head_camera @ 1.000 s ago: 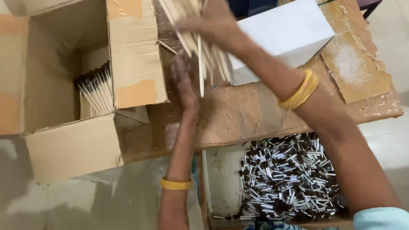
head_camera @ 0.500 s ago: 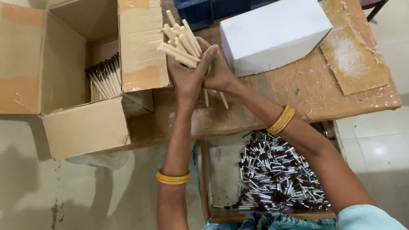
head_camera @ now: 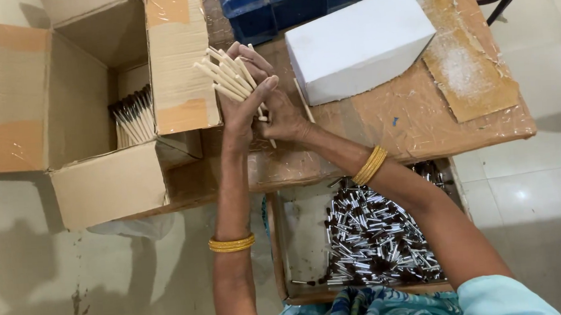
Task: The person inserts metal candle holders into the ends of wooden sticks. They hold a bundle of sticks in one hand and pick up holders from a box on their lap with the other hand to assemble them.
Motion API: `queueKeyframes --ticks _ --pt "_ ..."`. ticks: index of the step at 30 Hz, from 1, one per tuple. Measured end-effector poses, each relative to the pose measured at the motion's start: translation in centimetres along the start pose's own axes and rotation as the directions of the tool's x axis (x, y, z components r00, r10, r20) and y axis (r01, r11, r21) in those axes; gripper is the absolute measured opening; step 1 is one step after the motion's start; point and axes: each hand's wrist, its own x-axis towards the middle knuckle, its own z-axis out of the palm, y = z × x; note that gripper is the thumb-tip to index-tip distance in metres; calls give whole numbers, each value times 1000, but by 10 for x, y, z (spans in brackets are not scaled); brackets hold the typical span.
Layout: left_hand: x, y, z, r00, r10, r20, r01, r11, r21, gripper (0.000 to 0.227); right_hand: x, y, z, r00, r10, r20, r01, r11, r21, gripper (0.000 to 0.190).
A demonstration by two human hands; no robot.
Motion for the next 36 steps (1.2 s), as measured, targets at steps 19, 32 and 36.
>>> queueKeyframes --ticks 19,32,36 --pt "-14 -2 22 982 -168 -82 178 974 139 71 -19 25 7 971 23 -237 -59 987 -148 109" --pt "-51 1 24 993 -53 -107 95 895 436 116 -19 -14 8 959 35 -281 -98 972 -214 90" --pt "-57 -1 23 985 -97 -140 156 848 507 118 -38 2 16 957 153 -248 -179 980 -85 90"
